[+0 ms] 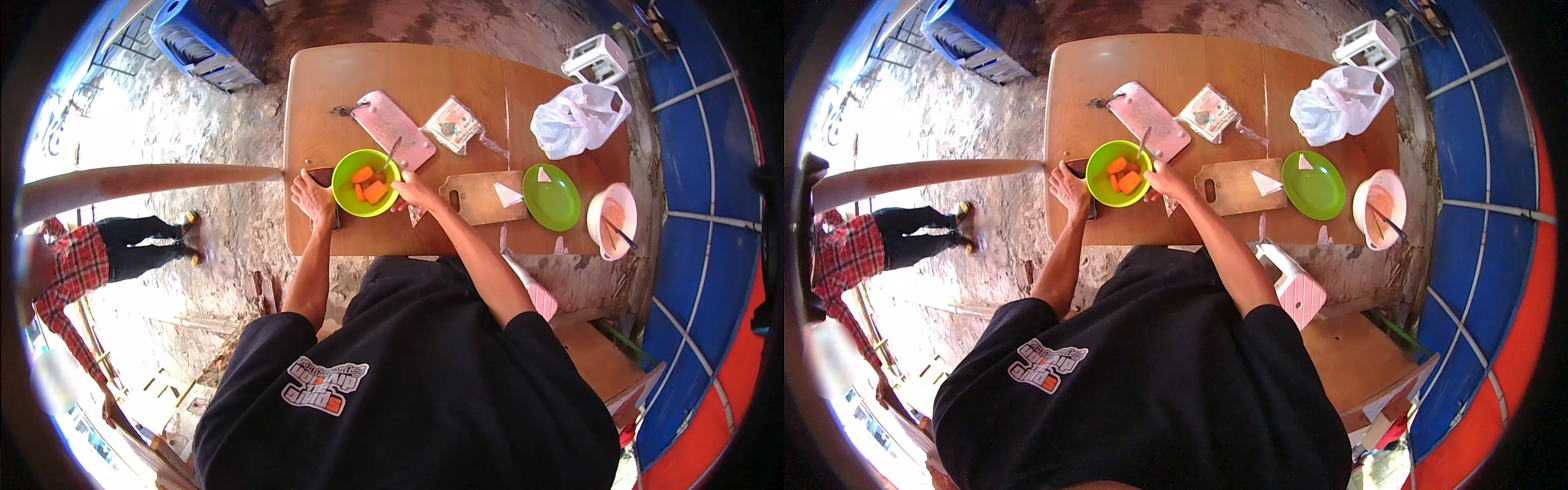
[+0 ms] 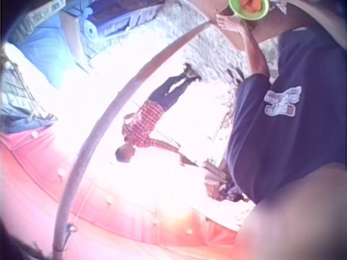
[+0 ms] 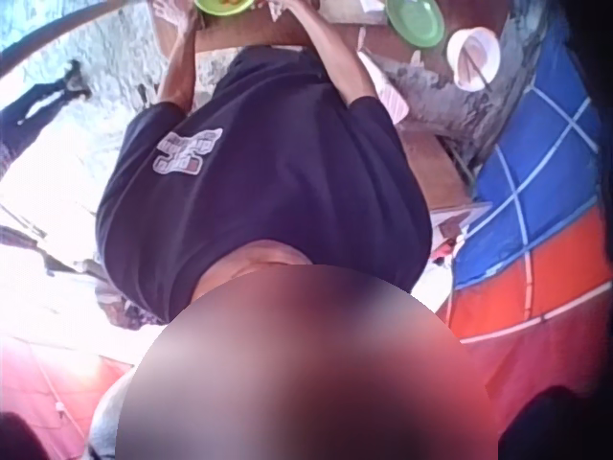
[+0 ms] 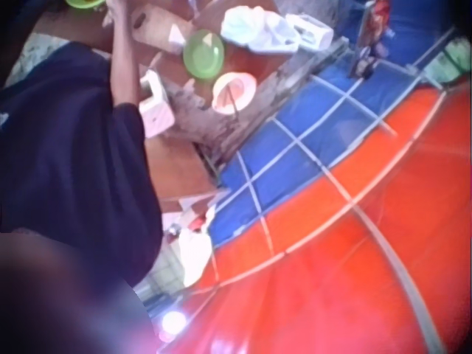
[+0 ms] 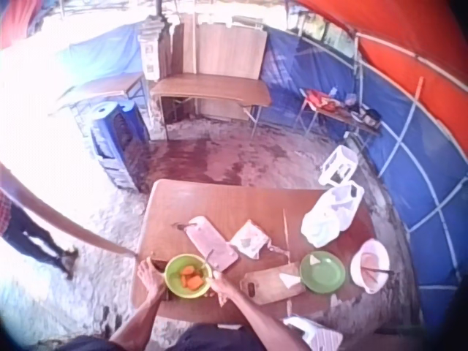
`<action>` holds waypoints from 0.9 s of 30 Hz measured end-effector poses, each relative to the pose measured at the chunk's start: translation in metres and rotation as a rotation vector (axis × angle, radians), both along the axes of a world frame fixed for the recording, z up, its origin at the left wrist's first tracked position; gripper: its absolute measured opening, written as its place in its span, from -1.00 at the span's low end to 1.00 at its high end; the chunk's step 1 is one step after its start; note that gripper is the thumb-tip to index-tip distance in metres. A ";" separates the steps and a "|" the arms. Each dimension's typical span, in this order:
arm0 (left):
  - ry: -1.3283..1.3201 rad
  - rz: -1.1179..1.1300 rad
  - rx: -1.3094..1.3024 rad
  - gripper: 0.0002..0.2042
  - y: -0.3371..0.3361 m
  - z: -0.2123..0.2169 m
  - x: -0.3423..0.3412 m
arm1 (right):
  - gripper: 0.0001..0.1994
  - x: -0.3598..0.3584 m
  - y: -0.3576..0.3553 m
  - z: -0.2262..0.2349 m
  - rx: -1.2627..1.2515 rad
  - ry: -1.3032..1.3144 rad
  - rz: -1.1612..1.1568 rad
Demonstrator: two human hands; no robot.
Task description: The person assembles small triangular food items by spreading a pink paste onto them with a spoon and folding them. The person repeatedly picks up a triangle, applies paste, folds it, and places it on a green plate. A second person is visible in the background but does not interact with the task.
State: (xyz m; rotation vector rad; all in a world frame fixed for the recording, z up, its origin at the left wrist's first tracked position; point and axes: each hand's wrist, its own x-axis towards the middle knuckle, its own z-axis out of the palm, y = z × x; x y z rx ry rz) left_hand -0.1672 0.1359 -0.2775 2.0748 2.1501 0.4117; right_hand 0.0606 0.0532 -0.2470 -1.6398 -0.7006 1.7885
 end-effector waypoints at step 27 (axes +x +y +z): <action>-0.447 0.299 -0.155 -0.47 -0.019 -0.041 -0.046 | -0.68 0.120 -0.184 0.042 -0.118 0.064 -0.279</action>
